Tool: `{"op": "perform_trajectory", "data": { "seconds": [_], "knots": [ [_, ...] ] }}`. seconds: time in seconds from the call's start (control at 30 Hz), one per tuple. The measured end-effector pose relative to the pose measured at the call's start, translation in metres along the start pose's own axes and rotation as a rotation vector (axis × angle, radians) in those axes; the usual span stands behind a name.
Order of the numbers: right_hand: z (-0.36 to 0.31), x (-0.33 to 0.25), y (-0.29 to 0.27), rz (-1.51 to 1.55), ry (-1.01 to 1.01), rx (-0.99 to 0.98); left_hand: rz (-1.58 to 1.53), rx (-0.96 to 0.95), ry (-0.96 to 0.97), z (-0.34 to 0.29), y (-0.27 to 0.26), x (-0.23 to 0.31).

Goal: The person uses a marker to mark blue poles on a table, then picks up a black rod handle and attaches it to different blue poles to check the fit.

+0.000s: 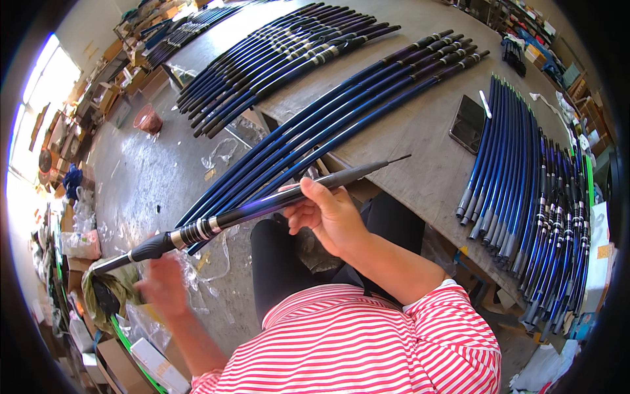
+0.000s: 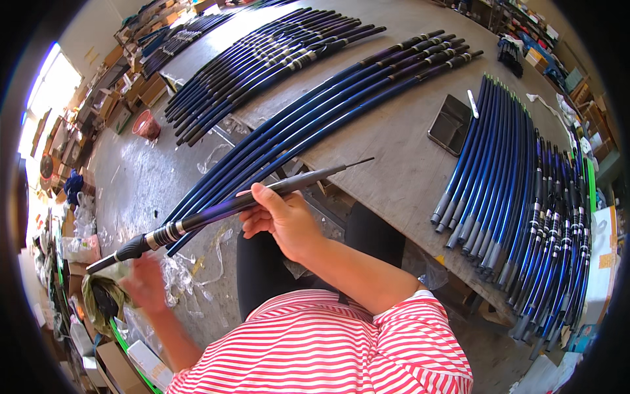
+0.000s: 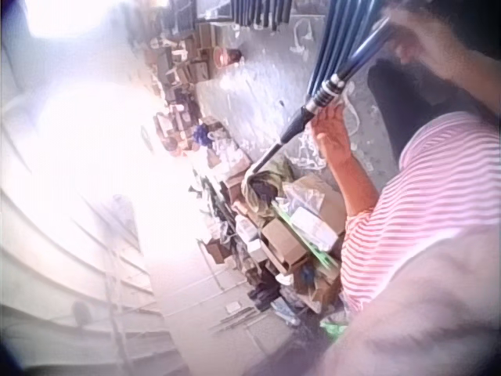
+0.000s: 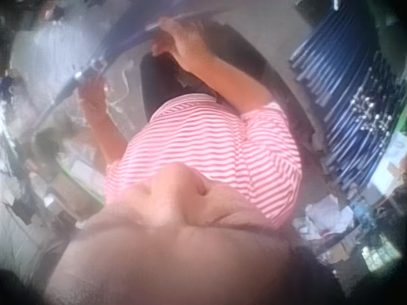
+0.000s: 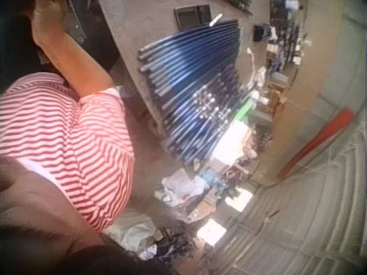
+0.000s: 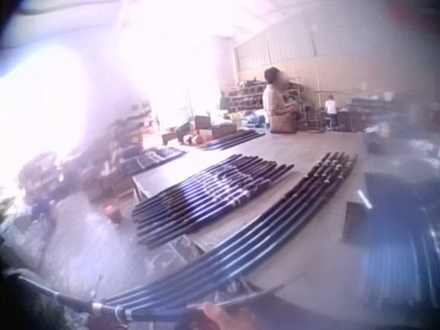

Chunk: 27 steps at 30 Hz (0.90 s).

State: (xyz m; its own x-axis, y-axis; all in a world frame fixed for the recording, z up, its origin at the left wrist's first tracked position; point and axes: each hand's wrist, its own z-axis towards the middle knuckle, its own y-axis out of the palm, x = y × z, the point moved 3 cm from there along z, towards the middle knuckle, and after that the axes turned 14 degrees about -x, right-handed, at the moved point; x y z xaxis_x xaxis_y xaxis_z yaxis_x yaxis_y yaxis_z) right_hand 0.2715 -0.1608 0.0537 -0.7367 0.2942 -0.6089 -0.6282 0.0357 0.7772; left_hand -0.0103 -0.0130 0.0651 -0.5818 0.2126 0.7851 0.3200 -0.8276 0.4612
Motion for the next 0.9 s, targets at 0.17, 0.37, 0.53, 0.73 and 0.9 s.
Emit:
{"op": "perform_trajectory", "data": {
  "seconds": [0.17, 0.37, 0.53, 0.73, 0.9],
  "knots": [
    [-0.003, 0.028, 0.009, 0.005, 0.037, -0.014, 0.081, 0.06, 0.046, 0.057, 0.086, -0.096],
    [-0.018, 0.02, -0.003, -0.045, 0.015, -0.196, -0.072, 0.181, 0.148, 0.045, 0.068, -0.082],
    [-0.036, -0.029, -0.033, -0.283, -0.386, -0.052, -0.142, 0.202, 0.123, 0.027, 0.043, -0.057],
    [-0.034, -0.046, -0.024, -0.733, -0.135, -0.198, -0.055, 0.227, 0.057, 0.024, 0.039, -0.055],
    [-0.029, -0.02, 0.001, -0.955, 0.143, -0.206, 0.032, 0.208, -0.015, 0.028, 0.048, -0.057]
  ]
}}
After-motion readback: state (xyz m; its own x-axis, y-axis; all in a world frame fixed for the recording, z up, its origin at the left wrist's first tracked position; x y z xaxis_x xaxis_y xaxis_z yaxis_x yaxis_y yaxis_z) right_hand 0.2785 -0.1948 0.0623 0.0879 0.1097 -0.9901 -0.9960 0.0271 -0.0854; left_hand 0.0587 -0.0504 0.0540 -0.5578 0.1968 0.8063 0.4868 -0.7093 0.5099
